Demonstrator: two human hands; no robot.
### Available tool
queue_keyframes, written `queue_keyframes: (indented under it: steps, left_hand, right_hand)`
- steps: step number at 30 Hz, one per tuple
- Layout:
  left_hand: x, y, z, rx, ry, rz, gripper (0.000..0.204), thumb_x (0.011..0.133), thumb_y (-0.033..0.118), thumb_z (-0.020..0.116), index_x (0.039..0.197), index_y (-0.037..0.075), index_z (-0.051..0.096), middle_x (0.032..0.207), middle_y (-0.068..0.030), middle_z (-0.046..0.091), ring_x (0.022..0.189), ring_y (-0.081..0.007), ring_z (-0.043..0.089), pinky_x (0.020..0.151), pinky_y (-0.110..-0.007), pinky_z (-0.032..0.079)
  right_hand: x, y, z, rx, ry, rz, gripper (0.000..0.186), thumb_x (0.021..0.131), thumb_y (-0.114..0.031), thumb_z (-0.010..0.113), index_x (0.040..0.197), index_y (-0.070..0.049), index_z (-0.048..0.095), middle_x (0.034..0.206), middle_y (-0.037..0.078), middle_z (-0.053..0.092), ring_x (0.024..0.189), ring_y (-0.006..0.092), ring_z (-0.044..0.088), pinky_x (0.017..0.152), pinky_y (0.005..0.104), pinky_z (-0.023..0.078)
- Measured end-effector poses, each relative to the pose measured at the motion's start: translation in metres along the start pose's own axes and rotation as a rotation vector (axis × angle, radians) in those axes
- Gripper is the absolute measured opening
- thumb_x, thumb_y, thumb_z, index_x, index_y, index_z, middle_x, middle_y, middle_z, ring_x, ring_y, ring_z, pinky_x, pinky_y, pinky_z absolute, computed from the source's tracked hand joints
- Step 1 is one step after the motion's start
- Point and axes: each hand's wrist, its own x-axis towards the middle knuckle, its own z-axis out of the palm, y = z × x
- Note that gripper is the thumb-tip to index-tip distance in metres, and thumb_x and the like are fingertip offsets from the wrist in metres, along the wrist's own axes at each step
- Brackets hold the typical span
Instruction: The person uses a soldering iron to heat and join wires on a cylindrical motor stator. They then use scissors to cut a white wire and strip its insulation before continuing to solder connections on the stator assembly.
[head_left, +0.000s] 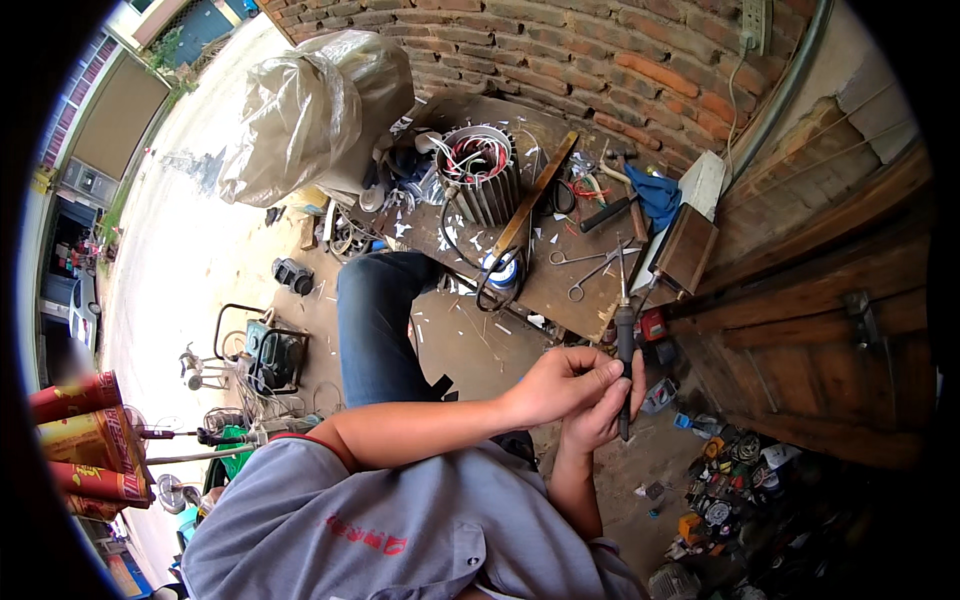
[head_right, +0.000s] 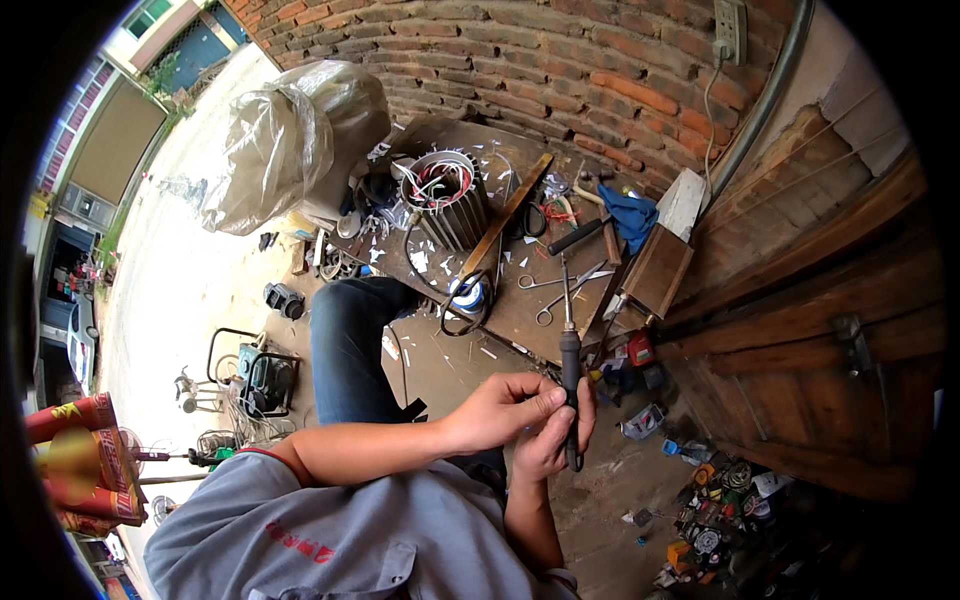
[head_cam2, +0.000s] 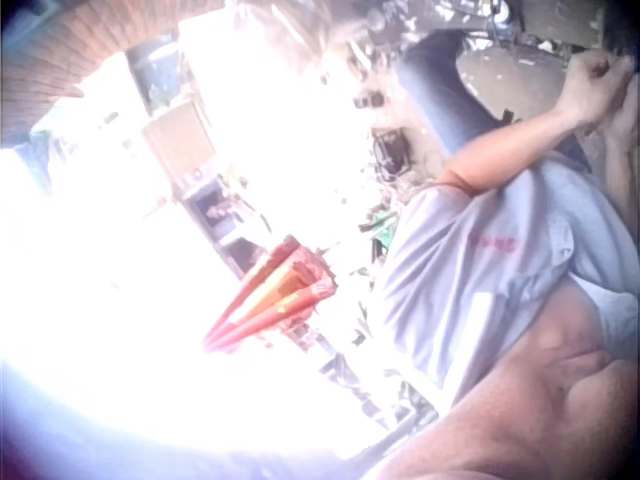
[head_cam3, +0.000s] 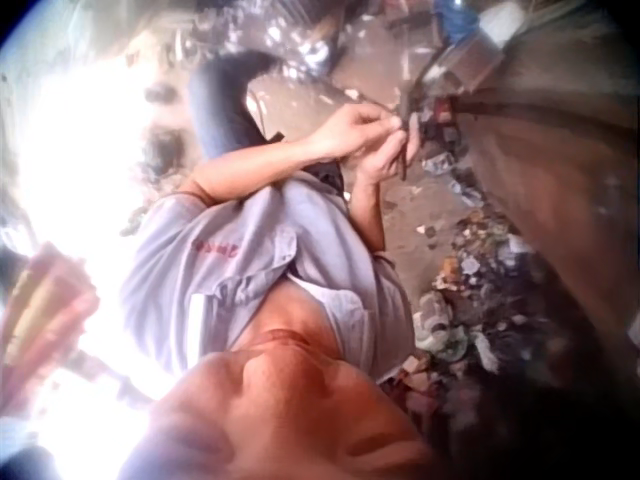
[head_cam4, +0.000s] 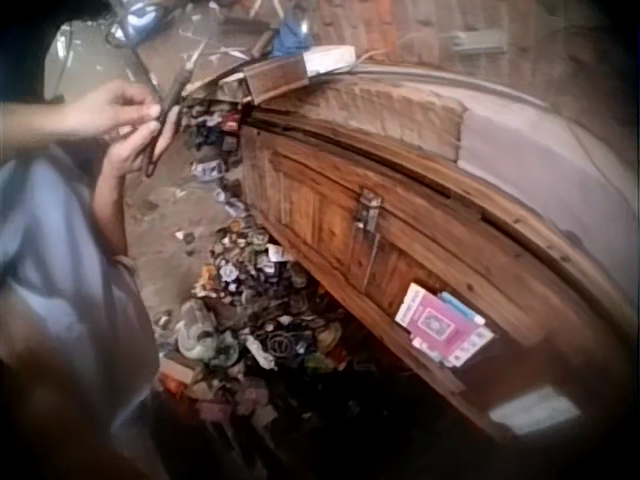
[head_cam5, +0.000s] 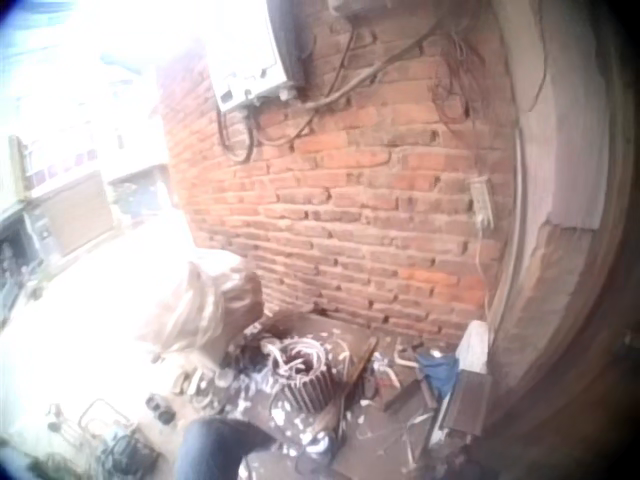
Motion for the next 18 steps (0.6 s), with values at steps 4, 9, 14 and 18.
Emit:
queue_keyframes:
  steps: [4, 9, 14, 18]
  left_hand:
    - [0.007, 0.005, 0.01, 0.064, -0.026, -0.044, 0.031, 0.098, 0.031, 0.065, 0.089, 0.001, 0.068, 0.078, 0.0028, 0.065, 0.073, -0.0037, 0.054, 0.066, -0.023, 0.046]
    - [0.023, -0.012, 0.03, 0.104, 0.044, 0.079, 0.029, 0.097, 0.026, 0.066, 0.08, 0.001, 0.066, 0.073, 0.0024, 0.062, 0.069, -0.0034, 0.052, 0.061, -0.024, 0.045]
    - [0.034, -0.013, 0.037, 0.21, 0.053, 0.088, 0.031, 0.096, 0.024, 0.066, 0.073, 0.002, 0.062, 0.068, 0.0033, 0.059, 0.065, -0.0031, 0.05, 0.057, -0.025, 0.043]
    - [0.026, -0.014, 0.03, 0.045, -0.076, 0.038, 0.032, 0.098, 0.026, 0.065, 0.075, 0.003, 0.062, 0.066, 0.0046, 0.056, 0.065, -0.0032, 0.049, 0.057, -0.025, 0.043]
  right_hand:
    - [0.001, 0.001, -0.011, -0.029, 0.0, 0.0, 0.042, 0.103, -0.023, 0.039, 0.128, 0.009, 0.053, 0.141, 0.026, 0.051, 0.128, 0.0338, 0.052, 0.108, 0.0439, 0.04]
    - [-0.008, 0.003, -0.028, 0.119, -0.005, 0.188, 0.055, 0.106, -0.035, 0.034, 0.146, 0.004, 0.038, 0.15, 0.015, 0.043, 0.13, 0.027, 0.05, 0.108, 0.0398, 0.039]
    - [-0.015, 0.005, -0.037, 0.228, 0.043, 0.142, 0.066, 0.104, -0.041, 0.04, 0.15, 0.004, 0.028, 0.15, 0.021, 0.039, 0.132, 0.0313, 0.047, 0.11, 0.0423, 0.037]
    - [-0.004, 0.009, -0.046, -0.442, 0.039, -0.139, 0.058, 0.104, -0.035, 0.047, 0.141, 0.008, 0.044, 0.134, 0.023, 0.055, 0.12, 0.0331, 0.056, 0.103, 0.0436, 0.043]
